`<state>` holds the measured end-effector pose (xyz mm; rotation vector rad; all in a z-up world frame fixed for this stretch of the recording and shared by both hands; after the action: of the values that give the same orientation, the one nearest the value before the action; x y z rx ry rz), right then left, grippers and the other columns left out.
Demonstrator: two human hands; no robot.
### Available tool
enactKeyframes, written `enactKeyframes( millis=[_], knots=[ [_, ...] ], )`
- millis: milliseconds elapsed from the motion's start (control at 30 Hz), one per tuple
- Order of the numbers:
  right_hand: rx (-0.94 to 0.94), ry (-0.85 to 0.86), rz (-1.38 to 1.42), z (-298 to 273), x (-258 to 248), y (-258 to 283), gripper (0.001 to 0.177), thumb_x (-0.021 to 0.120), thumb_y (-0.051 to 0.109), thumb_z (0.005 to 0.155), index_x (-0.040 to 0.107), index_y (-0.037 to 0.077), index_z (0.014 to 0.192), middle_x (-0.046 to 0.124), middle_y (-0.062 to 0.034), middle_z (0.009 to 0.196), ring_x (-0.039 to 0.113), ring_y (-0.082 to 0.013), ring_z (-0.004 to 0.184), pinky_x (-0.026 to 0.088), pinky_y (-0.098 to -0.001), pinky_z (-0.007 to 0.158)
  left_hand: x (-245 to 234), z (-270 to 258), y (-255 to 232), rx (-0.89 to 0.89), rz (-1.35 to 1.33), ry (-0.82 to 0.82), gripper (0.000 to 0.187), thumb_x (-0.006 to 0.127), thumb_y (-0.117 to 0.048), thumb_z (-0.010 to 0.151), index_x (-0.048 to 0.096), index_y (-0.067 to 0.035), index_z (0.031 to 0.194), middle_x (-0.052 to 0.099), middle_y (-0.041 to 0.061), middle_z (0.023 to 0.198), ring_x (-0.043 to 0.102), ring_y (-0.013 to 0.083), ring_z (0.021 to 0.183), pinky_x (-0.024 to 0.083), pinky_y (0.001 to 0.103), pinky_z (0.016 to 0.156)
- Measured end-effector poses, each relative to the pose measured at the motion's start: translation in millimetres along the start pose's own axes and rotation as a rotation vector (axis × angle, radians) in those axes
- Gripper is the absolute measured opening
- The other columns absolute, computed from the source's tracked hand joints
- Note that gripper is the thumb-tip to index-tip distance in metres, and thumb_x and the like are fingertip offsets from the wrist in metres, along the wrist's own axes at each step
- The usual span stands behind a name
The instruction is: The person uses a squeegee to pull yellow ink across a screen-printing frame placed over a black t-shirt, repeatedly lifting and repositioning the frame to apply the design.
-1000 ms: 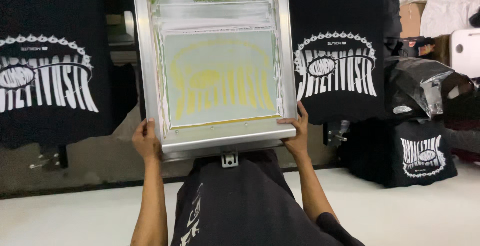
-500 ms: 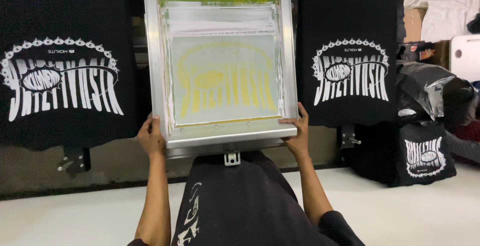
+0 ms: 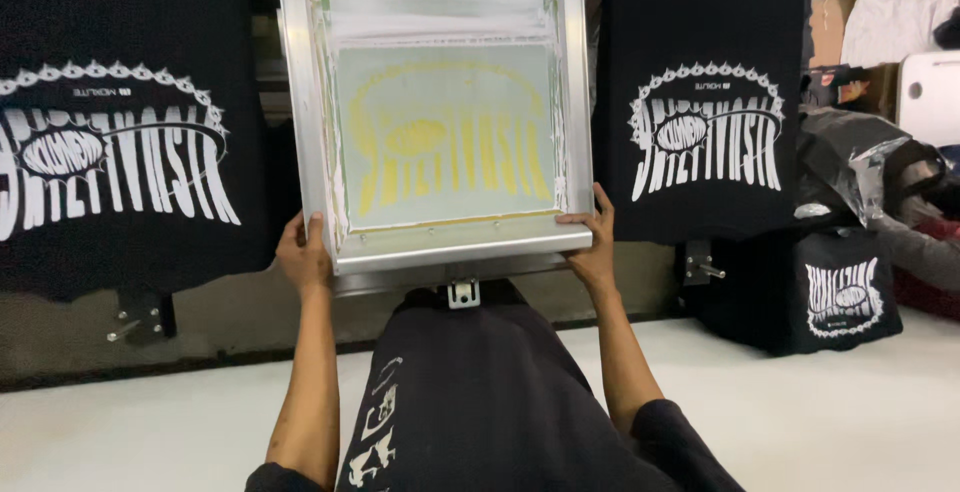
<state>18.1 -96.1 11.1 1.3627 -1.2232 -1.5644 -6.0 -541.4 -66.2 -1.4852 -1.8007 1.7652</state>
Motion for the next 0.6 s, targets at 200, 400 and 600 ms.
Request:
enactKeyframes(
  millis=[200,400,600],
  knots=[
    [0.000,0.018,-0.012,1.9,10.0,7.0,0.039,0.091,0.011,0.059,0.071,0.010,0.093,0.025,-0.0121,0.149,0.047,-0.0400,0.125,0.039,-0.0492,0.106,-0.3,-1.4,-7.8,0.023,-0.022,0.020,0.043,0.074,-0.041,0.084,0.069,-0.005,0.108,0.067,0.017,0.090,0.065,0.0314,0.081,0.049,0.037,0.070],
    [-0.007,0.023,-0.003,1.2,11.0,9.3,0.040,0.092,0.019,0.061,0.070,0.009,0.093,0.023,-0.0112,0.150,0.048,-0.0391,0.125,0.039,-0.0483,0.107,2.3,2.0,6.3,0.036,-0.012,0.026,0.042,0.074,-0.039,0.084,0.069,-0.007,0.110,0.068,0.013,0.092,0.065,0.0259,0.082,0.049,0.033,0.070],
    [-0.022,0.034,0.000,-3.7,11.4,4.1,0.044,0.092,0.026,0.060,0.070,0.009,0.094,0.023,-0.0129,0.150,0.048,-0.0390,0.124,0.038,-0.0484,0.107,-4.6,-3.8,-9.5,0.049,-0.013,0.038,0.042,0.073,-0.039,0.084,0.069,-0.005,0.109,0.066,0.016,0.089,0.063,0.0284,0.078,0.048,0.036,0.067]
  ],
)
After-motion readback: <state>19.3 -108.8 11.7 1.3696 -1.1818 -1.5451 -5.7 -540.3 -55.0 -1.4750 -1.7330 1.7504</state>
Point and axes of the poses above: each hand's wrist, its own z-axis towards the middle knuckle, its own x-axis out of the palm, y = z × x, the point moved 2 cm from there along z, towards the middle knuckle
